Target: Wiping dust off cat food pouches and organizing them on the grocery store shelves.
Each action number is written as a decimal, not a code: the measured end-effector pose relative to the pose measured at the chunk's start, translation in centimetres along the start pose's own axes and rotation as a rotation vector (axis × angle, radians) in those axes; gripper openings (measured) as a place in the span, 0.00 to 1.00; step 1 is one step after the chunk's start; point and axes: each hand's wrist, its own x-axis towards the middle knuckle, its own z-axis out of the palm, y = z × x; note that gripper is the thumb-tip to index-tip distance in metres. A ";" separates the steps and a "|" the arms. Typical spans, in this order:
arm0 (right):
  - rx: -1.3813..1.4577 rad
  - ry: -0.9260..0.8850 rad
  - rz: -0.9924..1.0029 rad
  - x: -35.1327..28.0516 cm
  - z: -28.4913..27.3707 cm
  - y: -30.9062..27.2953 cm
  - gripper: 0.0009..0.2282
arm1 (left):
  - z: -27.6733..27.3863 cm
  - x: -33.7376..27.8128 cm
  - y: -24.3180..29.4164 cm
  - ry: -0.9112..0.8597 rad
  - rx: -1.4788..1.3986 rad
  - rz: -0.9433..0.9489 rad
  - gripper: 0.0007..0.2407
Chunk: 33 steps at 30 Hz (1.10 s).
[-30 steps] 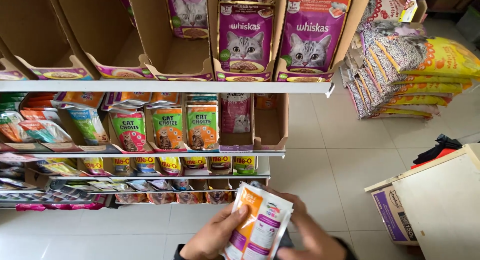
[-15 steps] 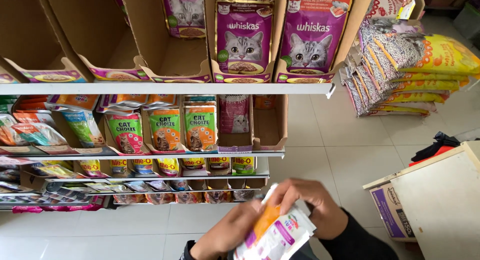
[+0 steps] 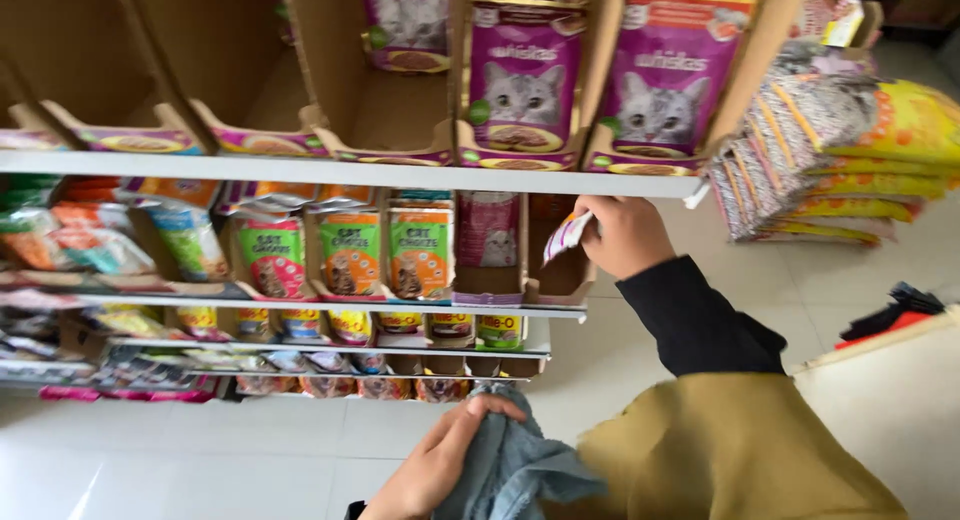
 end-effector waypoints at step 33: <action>0.817 -0.417 0.259 -6.1 -2.6 -20.3 0.44 | -4.0 0.1 0.8 0.022 -0.285 0.169 0.24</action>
